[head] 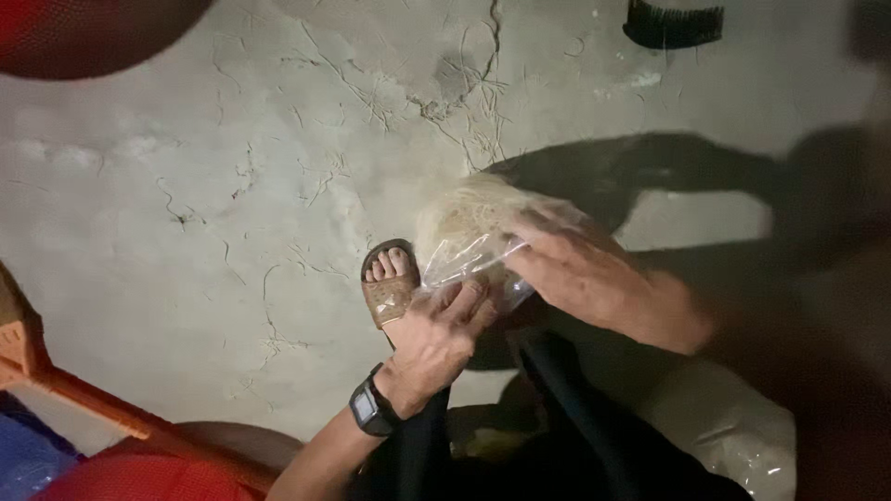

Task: The person ties plastic bags filled with dried noodles using thin wire ties by hand.

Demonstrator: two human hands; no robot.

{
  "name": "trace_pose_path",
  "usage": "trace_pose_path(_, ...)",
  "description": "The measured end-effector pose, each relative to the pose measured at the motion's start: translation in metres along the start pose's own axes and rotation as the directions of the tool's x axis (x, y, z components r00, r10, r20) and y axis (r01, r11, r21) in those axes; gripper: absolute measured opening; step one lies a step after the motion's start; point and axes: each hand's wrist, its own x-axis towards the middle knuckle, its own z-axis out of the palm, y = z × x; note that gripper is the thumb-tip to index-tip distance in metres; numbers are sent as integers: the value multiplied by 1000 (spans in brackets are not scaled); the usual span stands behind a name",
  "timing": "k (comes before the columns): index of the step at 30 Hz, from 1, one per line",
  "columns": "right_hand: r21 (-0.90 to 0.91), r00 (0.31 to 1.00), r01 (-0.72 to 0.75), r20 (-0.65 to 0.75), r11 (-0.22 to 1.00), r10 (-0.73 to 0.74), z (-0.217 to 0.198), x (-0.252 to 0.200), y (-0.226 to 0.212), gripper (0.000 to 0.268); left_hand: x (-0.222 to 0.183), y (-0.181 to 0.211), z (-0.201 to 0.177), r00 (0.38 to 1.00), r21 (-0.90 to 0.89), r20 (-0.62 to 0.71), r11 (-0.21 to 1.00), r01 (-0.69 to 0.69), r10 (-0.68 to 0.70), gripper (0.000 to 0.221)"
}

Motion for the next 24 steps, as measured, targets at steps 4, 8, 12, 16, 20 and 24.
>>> trace_pose_path(4,-30,988,109,-104,994,-112,-7,-14,-2,10,-7,-1,9,999,11,10,999,48,-48,7)
trace_pose_path(8,-449,953,-35,254,893,165,8,-8,-20,22,-10,5,9,998,-25,19,998,56,-55,7)
trace_pose_path(12,-644,981,-52,112,763,161,53,-30,-9,8,4,8,1,999,24,-33,1000,6,-5,10)
trace_pose_path(16,-453,964,-169,107,875,242,29,-18,-14,14,6,-1,-8,990,-116,-140,993,18,-34,10)
trace_pose_path(20,126,982,-84,182,989,60,4,-9,-22,15,-6,-12,-5,979,-179,-195,984,16,-52,22)
trace_pose_path(24,-273,965,180,236,945,-116,74,-38,6,25,3,-3,-12,968,-235,-252,971,-51,-10,21)
